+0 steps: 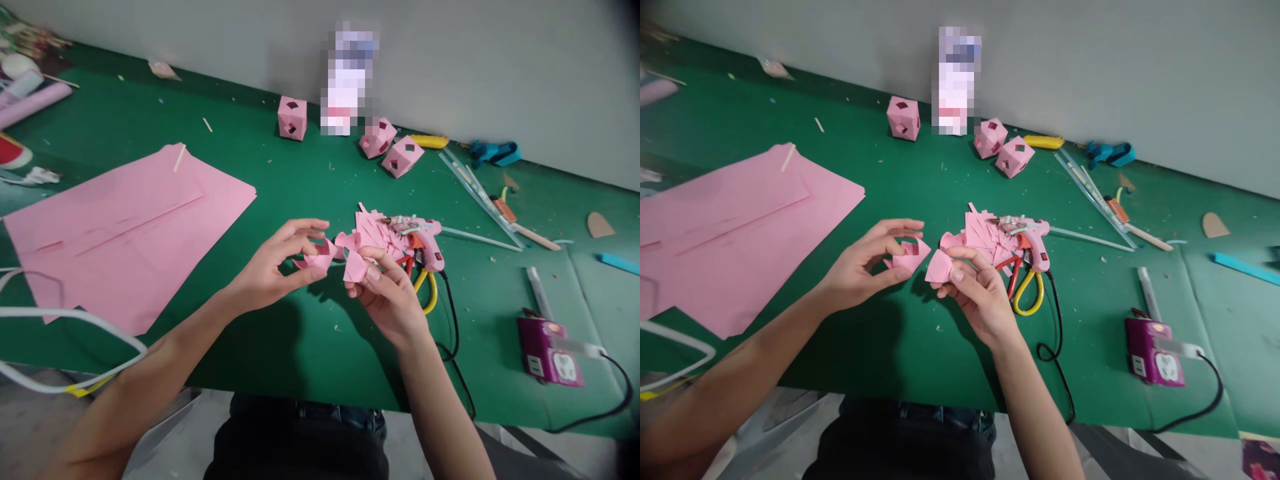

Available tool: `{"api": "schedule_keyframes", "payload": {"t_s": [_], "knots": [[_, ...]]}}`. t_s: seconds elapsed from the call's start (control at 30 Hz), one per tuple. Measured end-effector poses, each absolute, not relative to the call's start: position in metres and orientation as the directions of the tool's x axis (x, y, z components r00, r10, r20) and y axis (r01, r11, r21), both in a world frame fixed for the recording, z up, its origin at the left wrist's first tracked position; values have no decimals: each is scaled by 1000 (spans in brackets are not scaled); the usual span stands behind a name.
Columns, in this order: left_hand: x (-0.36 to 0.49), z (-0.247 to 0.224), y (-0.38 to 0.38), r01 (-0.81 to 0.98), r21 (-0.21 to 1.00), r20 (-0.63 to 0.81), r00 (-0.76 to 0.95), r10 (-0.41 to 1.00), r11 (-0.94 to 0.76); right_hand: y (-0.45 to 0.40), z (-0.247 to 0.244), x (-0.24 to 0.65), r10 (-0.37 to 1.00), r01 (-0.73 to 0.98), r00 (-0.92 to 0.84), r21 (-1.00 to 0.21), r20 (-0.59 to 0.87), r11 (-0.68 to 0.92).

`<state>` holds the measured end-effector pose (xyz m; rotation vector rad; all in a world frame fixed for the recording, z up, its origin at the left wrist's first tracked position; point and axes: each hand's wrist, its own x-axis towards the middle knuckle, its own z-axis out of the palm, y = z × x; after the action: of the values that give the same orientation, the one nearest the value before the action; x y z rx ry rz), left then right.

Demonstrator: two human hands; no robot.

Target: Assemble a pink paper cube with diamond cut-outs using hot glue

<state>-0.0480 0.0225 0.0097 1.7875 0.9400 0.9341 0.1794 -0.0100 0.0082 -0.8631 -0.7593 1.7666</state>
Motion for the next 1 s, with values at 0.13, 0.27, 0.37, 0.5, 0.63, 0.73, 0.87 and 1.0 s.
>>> {"api": "schedule_keyframes", "payload": {"t_s": [0.13, 0.27, 0.37, 0.5, 0.63, 0.73, 0.87, 1.0], "knots": [[-46, 9, 22, -16, 990, 130, 498, 858, -141, -10, 9, 178, 961, -475, -203, -839, -188, -265], [-42, 10, 22, -108, 994, 43, 462, 886, 8, -13, 6, 176, 985, -369, -108, -915, -132, -163], [-39, 11, 21, -128, 991, 28, 440, 898, 32, -16, 3, 176, 1000, -191, 6, -982, 8, 9], [-38, 7, 20, -183, 980, 9, 451, 893, 83, -18, 4, 174, 974, 12, 21, -975, 224, 223], [-37, 4, 20, -180, 981, 15, 449, 894, 74, -18, 7, 173, 973, 36, -9, -972, 232, 232], [-38, 4, 21, -159, 986, 33, 475, 879, 49, -19, 7, 175, 990, -93, -11, -986, 140, 138], [-40, 4, 22, -182, 983, 71, 524, 849, 30, -16, 8, 177, 999, -301, 42, -953, 11, 23], [-42, 3, 22, -193, 980, 80, 568, 819, 38, -13, 12, 177, 996, -417, 1, -906, -85, -77]]}}
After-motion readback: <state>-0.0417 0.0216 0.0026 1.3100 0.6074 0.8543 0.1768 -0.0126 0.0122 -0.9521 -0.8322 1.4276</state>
